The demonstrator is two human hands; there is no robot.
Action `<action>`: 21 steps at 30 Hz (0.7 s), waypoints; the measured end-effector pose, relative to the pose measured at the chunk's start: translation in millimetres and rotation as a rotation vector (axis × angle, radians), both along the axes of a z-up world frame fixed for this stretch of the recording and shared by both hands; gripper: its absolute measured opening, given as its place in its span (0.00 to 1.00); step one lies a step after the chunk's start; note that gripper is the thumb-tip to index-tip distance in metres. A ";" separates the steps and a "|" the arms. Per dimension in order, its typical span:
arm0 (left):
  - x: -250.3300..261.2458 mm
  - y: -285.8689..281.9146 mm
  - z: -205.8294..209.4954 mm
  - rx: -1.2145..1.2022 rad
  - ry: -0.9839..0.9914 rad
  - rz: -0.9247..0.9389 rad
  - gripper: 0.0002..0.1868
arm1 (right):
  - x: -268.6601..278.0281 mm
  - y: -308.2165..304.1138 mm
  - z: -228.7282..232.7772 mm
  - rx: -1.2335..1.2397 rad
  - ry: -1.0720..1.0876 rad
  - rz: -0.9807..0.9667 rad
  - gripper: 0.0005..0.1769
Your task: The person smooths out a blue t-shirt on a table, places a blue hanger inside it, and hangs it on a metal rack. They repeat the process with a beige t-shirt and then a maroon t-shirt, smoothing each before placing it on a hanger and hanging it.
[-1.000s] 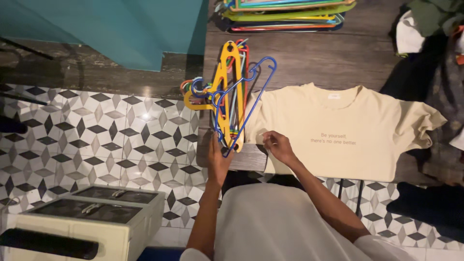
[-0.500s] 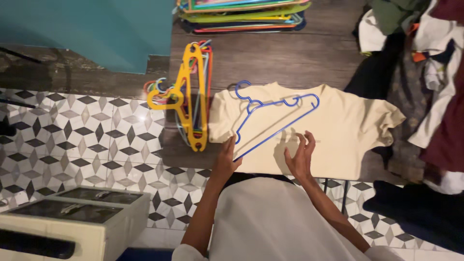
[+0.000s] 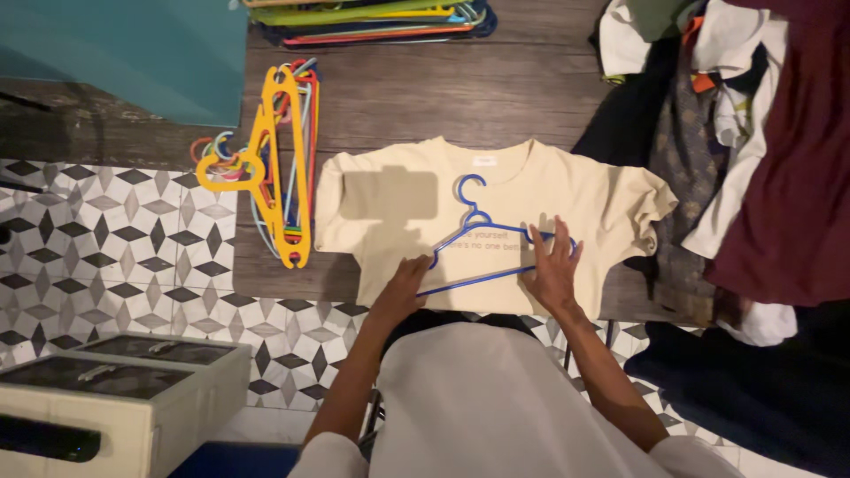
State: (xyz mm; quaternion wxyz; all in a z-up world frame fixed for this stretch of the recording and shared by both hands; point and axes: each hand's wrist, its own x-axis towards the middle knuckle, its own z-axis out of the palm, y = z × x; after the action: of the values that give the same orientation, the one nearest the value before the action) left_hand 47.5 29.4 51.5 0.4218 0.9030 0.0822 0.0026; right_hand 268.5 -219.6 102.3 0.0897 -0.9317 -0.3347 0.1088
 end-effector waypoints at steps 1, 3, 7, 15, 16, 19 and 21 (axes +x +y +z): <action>1.5 -0.5 -5.3 0.002 0.011 -0.003 0.46 | 2.3 -5.2 -5.6 -0.005 0.014 0.014 0.57; -1.6 -4.0 -15.0 0.011 -0.006 0.003 0.45 | 0.6 -15.3 -18.0 0.039 0.055 0.035 0.54; 3.3 -6.8 -34.6 0.227 -0.181 0.064 0.37 | -3.5 -32.5 -32.8 0.114 0.074 0.043 0.48; 16.0 -9.6 5.2 0.059 -0.123 0.163 0.35 | 3.3 -26.7 -35.8 0.100 0.010 0.035 0.52; 17.4 -12.3 9.6 0.037 -0.115 0.186 0.35 | 4.4 -24.9 -34.1 0.099 0.012 0.027 0.53; 22.8 -19.5 11.5 0.017 -0.093 0.251 0.37 | 14.3 -22.6 -28.1 0.076 0.049 0.030 0.55; 24.9 -22.3 6.7 0.023 -0.065 0.277 0.38 | 20.0 -20.8 -24.7 0.061 0.082 0.028 0.57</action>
State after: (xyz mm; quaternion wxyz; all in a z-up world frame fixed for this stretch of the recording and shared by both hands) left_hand 72.4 7.1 58.2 0.4096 0.8871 0.1924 0.0912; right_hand 288.5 -240.3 77.7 0.1301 -0.9185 -0.3469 0.1381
